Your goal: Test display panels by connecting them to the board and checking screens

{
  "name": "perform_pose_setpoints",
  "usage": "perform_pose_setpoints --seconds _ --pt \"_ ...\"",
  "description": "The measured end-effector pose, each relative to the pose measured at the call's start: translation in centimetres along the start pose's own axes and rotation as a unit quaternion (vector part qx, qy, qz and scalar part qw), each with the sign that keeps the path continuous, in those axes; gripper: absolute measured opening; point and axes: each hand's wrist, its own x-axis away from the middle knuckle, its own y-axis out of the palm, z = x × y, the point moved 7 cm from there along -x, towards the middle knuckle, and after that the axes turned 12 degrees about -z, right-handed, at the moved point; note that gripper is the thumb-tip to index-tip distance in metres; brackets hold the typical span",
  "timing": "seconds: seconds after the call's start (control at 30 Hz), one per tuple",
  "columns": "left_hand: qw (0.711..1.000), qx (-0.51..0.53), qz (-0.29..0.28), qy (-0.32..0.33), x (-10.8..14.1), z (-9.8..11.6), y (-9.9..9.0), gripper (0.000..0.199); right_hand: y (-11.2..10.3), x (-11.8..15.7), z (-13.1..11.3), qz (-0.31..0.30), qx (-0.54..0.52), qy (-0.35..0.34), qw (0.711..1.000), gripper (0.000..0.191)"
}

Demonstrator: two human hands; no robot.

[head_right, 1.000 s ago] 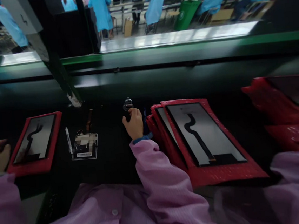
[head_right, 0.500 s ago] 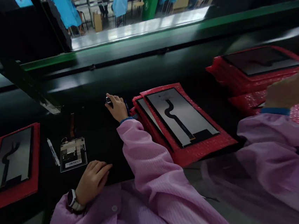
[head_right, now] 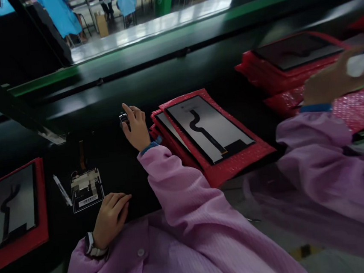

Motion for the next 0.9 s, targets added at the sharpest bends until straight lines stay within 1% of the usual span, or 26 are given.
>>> perform_pose_setpoints --seconds 0.07,0.13,0.2,0.23,0.3,0.37,0.43,0.47,0.53,0.6,0.67,0.73,0.8,0.9 --pt "1.0 -0.001 0.003 0.004 -0.1 -0.1 -0.1 0.024 -2.3 2.5 -2.8 0.025 -0.004 -0.047 0.999 0.052" --pt "1.0 -0.006 0.003 0.008 -0.2 -0.1 -0.2 0.024 -4.7 6.1 -5.6 0.05 -0.007 -0.118 0.992 0.044" --pt "1.0 -0.009 0.001 0.012 -0.3 -0.2 -0.2 0.024 -7.0 10.5 -7.3 0.096 0.011 -0.173 0.98 0.041" --pt "1.0 -0.008 -0.001 0.014 -0.4 -0.2 -0.3 0.025 -8.0 12.6 -7.6 0.112 0.043 -0.184 0.976 0.041" --pt "1.0 0.0 -0.004 0.017 -0.4 -0.3 -0.3 0.027 -10.0 16.3 -6.7 0.152 0.117 -0.142 0.971 0.039" --pt "1.0 0.015 -0.005 0.01 -0.5 -0.3 -0.3 0.027 -11.9 19.0 -4.4 0.179 0.203 -0.05 0.961 0.035" --pt "0.999 0.048 -0.007 -0.013 -0.8 -0.2 -0.3 0.025 -13.4 20.8 -1.7 0.181 0.263 0.046 0.947 0.032" --pt "0.997 0.074 -0.011 -0.027 -1.1 -0.1 -0.1 0.025 -14.1 21.5 -0.4 0.178 0.273 0.081 0.942 0.031" --pt "0.987 0.15 -0.034 -0.053 -2.1 0.3 0.4 0.024 -15.0 22.4 1.6 0.184 0.263 0.114 0.94 0.026" --pt "0.964 0.245 -0.077 -0.065 -3.4 1.2 1.2 0.024 -15.6 22.8 2.6 0.193 0.249 0.102 0.944 0.018" --pt "0.931 0.336 -0.123 -0.064 -4.9 2.3 2.1 0.024 -15.8 22.9 3.0 0.187 0.242 0.076 0.949 0.013" --pt "0.895 0.412 -0.157 -0.066 -6.3 3.2 2.7 0.024 -16.1 22.7 3.1 0.168 0.225 0.055 0.958 0.01" --pt "0.851 0.487 -0.179 -0.084 -7.3 3.8 3.5 0.026 -16.5 22.4 3.4 0.141 0.189 0.044 0.971 0.01" --pt "0.772 0.594 -0.192 -0.124 -8.2 4.3 4.9 0.035 -17.3 21.6 3.8 0.084 0.127 0.049 0.987 0.012"
